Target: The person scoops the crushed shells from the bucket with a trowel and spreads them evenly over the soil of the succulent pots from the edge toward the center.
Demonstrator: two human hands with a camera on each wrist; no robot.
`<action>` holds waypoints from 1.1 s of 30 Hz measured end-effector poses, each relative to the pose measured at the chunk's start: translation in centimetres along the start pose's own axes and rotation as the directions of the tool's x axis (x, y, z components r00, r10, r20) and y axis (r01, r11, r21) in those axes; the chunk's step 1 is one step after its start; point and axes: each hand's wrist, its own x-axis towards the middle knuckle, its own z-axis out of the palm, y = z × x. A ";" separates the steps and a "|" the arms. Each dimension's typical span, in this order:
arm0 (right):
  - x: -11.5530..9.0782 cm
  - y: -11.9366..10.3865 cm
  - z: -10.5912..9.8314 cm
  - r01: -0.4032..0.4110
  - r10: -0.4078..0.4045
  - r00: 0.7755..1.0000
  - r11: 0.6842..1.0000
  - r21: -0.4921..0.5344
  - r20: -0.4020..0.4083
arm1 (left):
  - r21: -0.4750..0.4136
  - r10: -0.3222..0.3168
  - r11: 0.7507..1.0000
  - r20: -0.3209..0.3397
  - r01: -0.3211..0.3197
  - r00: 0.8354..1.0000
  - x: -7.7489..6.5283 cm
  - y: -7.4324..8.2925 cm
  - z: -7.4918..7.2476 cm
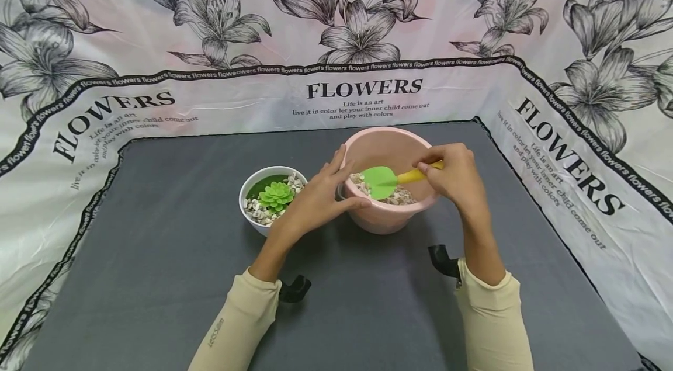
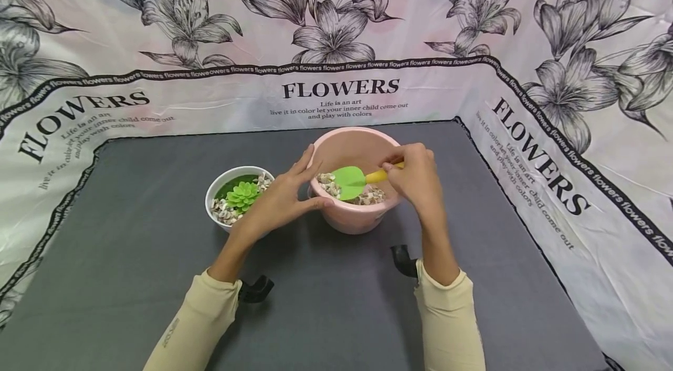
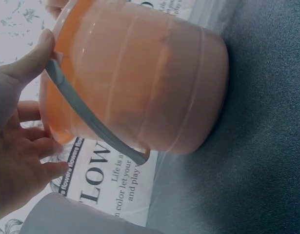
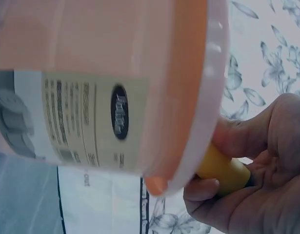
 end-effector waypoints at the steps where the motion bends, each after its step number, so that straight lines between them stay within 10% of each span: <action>1: 0.0 0.1 -0.1 -0.010 0.011 1.000 1.000 0.013 -0.011 | 0.005 0.000 1.000 -0.002 0.000 1.000 0.0 0.0 0.0; 18: -1.3 2.1 -3.0 -0.165 0.189 0.974 0.969 0.182 -0.124 | -0.049 0.008 0.999 -0.019 -0.009 1.000 0.1 -0.2 0.4; 33: -2.4 1.0 -5.0 -0.147 0.172 0.976 0.973 0.177 -0.135 | -0.042 0.019 0.999 -0.079 -0.023 0.997 -0.4 -0.1 0.6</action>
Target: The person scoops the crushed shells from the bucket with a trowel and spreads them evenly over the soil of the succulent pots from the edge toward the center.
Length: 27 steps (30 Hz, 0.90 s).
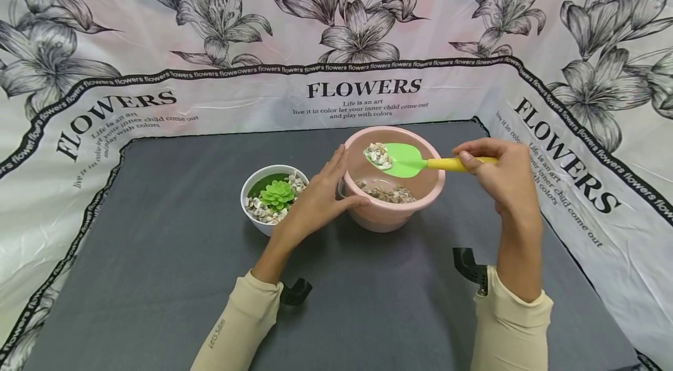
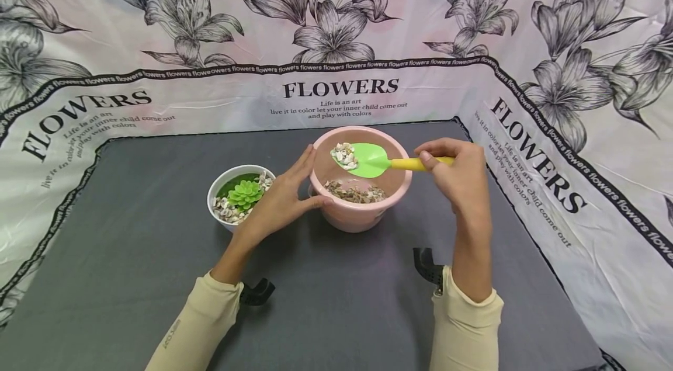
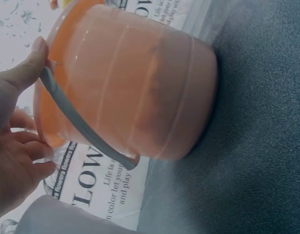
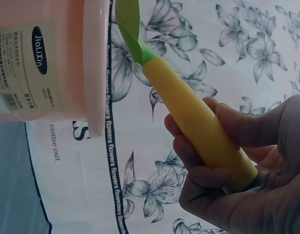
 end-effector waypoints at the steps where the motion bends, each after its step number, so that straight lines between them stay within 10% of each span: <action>1: 0.0 -0.1 0.0 0.002 -0.002 1.000 1.000 0.002 0.001 | 0.006 0.005 1.000 -0.006 -0.005 1.000 -0.1 0.0 -0.1; 27: -0.4 -2.3 1.1 0.117 -0.127 0.988 0.986 0.117 0.088 | 0.044 0.013 0.999 -0.179 -0.006 0.984 -3.0 0.3 -3.0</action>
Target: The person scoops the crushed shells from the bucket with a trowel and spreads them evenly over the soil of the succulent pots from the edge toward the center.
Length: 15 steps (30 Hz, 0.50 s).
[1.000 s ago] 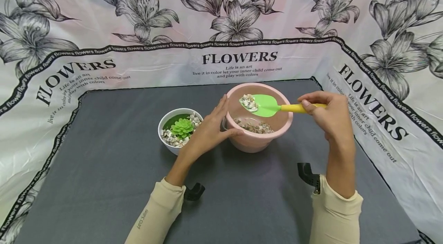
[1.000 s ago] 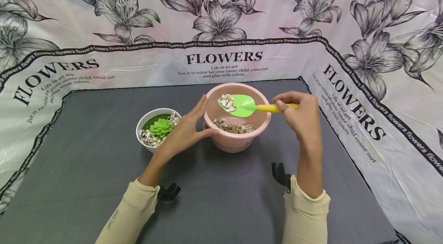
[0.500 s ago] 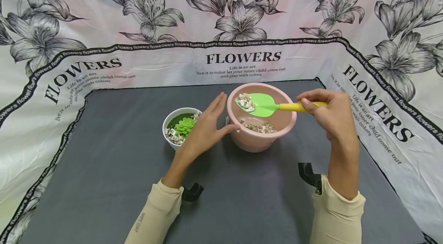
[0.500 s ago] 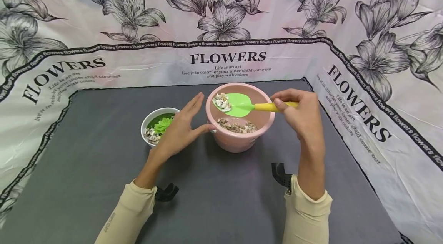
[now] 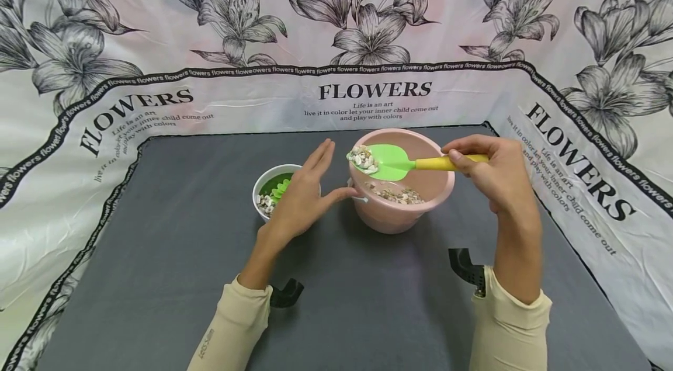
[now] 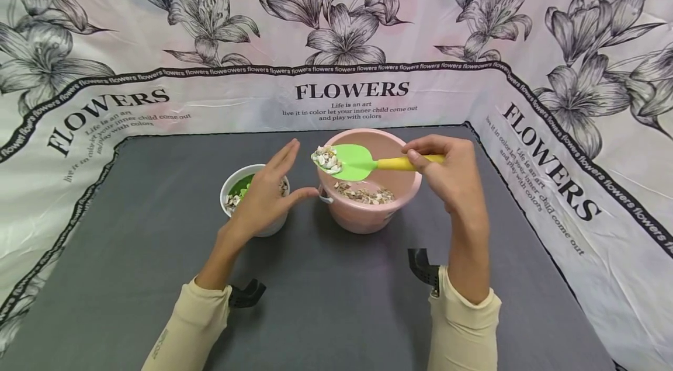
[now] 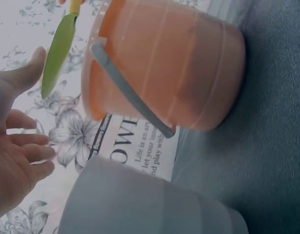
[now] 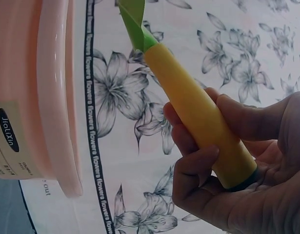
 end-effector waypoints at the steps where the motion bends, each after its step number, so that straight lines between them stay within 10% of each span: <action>1: 0.0 -0.1 0.1 0.006 -0.006 1.000 1.000 0.006 0.002 | 0.003 0.000 1.000 -0.003 0.000 1.000 -0.1 -0.1 -0.1; 15: 0.4 -1.4 1.9 0.068 -0.070 0.997 0.995 0.076 0.028 | -0.001 -0.002 1.000 -0.047 0.002 0.999 -1.5 -1.4 -1.6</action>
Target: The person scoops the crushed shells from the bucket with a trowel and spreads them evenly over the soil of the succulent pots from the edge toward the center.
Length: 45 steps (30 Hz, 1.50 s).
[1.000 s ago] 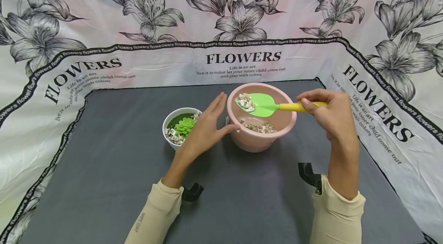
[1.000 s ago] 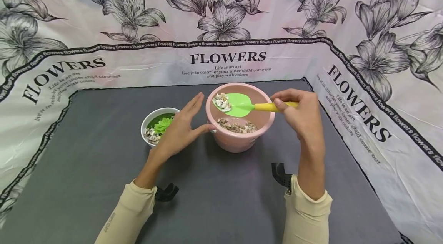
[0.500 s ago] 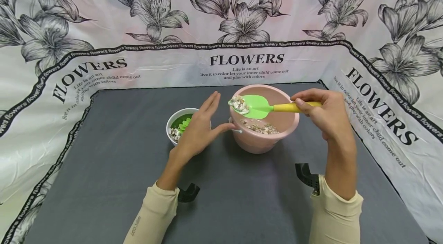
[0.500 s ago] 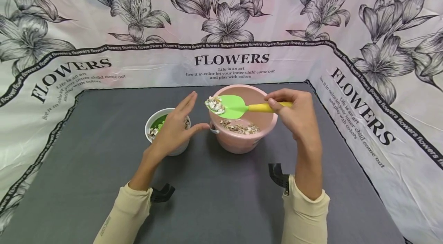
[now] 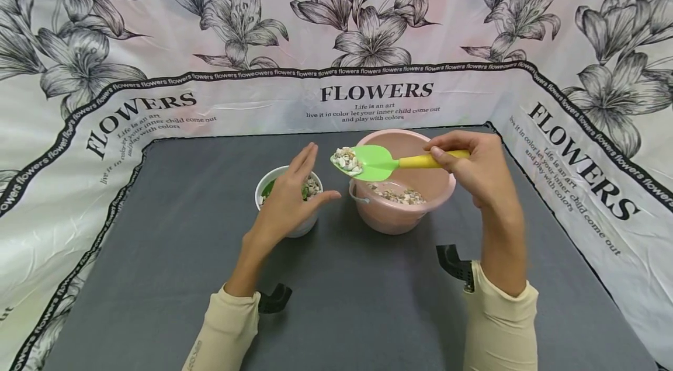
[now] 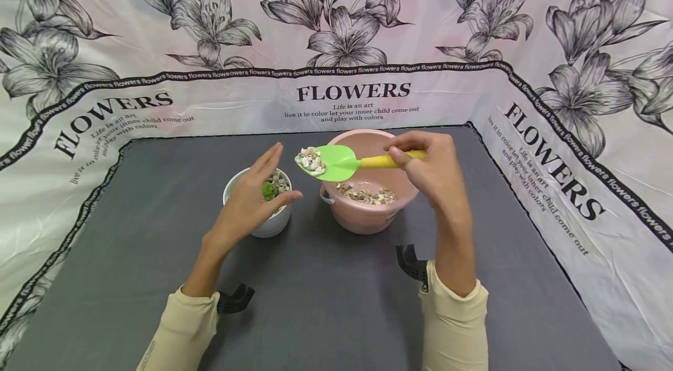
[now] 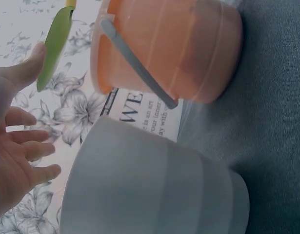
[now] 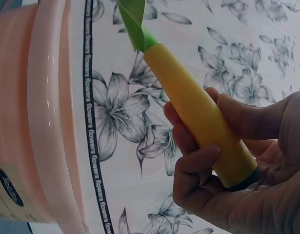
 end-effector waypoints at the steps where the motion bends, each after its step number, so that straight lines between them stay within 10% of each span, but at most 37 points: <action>1: 0.1 -0.1 0.3 0.004 -0.004 1.000 1.000 0.001 0.001 | 0.005 -0.001 1.000 -0.003 0.001 1.000 0.0 -0.1 -0.1; 18: 1.7 -1.5 4.0 -0.022 0.019 0.998 0.998 0.055 0.059 | 0.058 -0.059 0.996 -0.050 0.062 0.997 -1.3 -2.7 -2.5; 34: 2.5 -2.6 6.7 -0.050 0.045 0.990 0.998 0.031 0.135 | 0.025 -0.148 0.989 0.054 0.147 0.988 -3.1 -6.7 -4.5; 45: 3.2 -3.1 9.9 -0.057 0.054 0.970 0.998 0.007 0.239 | -0.161 -0.200 0.963 0.117 0.217 0.973 -3.8 -9.5 -4.6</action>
